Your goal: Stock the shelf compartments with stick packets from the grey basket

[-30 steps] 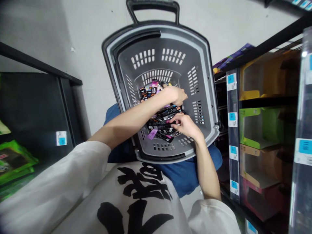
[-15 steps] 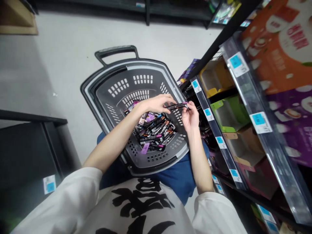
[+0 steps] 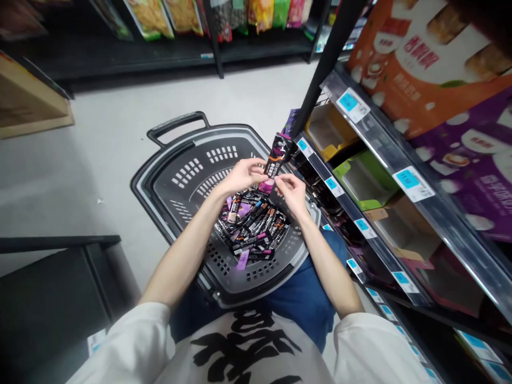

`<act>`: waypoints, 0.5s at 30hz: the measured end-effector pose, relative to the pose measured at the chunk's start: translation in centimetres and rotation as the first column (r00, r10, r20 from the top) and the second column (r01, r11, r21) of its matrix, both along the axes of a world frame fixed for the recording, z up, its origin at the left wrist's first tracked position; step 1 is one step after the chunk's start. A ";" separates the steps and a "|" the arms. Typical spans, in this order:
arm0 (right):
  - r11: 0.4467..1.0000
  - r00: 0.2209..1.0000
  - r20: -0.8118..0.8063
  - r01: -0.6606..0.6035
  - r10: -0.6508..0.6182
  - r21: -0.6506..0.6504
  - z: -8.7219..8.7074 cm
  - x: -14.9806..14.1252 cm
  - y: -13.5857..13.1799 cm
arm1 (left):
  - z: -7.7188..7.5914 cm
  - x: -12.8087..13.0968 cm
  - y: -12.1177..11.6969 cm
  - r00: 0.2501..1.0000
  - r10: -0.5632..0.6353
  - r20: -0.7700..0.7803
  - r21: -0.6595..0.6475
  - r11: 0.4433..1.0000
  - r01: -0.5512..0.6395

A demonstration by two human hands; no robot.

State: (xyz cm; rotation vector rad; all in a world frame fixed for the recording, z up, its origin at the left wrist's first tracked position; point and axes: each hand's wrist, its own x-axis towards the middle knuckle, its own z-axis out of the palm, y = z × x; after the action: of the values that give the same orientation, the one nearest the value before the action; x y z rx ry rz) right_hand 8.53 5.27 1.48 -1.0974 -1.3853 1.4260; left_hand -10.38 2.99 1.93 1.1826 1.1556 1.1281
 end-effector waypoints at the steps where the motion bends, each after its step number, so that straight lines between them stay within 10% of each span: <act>1: 1.000 1.000 -0.013 0.004 -0.005 -0.012 0.0 0.0 0.0 | 0.1 0.1 0.0 1.000 -0.005 0.021 -0.024 1.000 0.006; 15: 0.996 1.000 -0.019 0.020 -0.022 -0.085 -0.2 -0.2 0.4 | 0.4 0.0 -0.1 1.000 -0.003 0.012 -0.073 0.997 0.004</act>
State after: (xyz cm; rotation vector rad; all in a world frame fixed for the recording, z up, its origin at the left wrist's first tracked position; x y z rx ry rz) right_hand 8.37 5.72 1.24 -1.1456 -1.3053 1.4885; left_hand -10.34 2.92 2.29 1.1198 1.1753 1.0802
